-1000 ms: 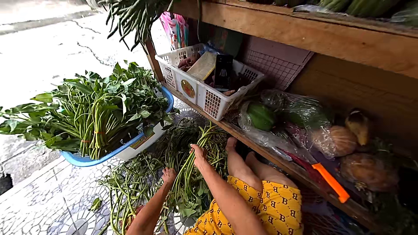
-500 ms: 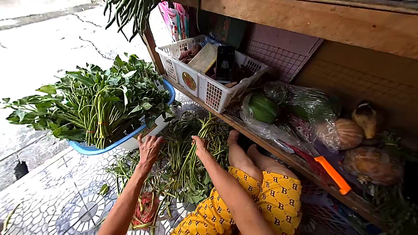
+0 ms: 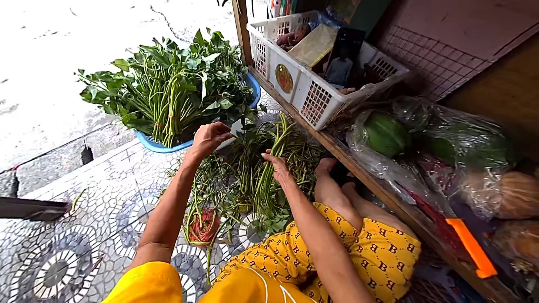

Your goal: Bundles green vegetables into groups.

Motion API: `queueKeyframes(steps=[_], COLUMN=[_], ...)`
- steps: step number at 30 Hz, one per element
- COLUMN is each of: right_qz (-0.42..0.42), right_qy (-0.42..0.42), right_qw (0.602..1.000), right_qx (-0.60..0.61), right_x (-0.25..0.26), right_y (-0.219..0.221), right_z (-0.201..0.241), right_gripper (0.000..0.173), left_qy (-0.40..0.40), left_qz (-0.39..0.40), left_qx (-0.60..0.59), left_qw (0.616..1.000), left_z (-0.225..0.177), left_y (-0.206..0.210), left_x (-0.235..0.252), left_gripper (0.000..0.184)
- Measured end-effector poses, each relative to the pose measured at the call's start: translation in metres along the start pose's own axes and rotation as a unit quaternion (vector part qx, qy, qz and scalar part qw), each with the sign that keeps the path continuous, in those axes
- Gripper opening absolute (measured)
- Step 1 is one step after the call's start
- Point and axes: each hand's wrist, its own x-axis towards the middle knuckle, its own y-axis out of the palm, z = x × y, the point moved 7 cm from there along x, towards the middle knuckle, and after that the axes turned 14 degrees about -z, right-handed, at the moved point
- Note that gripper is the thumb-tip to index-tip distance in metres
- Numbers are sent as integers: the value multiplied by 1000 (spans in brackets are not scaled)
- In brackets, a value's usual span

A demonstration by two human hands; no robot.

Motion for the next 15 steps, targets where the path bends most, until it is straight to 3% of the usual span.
queueKeyframes(steps=[5, 8, 11, 12, 15], right_qz=[90, 101, 77, 79, 92], right_qy=[-62, -82, -67, -54, -34], right_qw=[992, 989, 994, 995, 994], right_qx=[-63, -72, -43, -19, 46], right_x=[-21, -24, -16, -13, -6], right_y=[22, 24, 15, 12, 8], right_z=[1, 3, 9, 11, 12], right_gripper=[47, 21, 7, 6, 7], left_qy=[40, 36, -53, -78, -62], left_qz=[44, 27, 51, 50, 112], left_qx=[18, -94, -293, -325, -240], left_qw=[998, 995, 953, 941, 962], left_z=[-52, -71, -50, -38, -3], left_y=[42, 54, 82, 94, 131], left_x=[-22, -43, -41, -42, -59], left_gripper=[20, 21, 50, 50, 41])
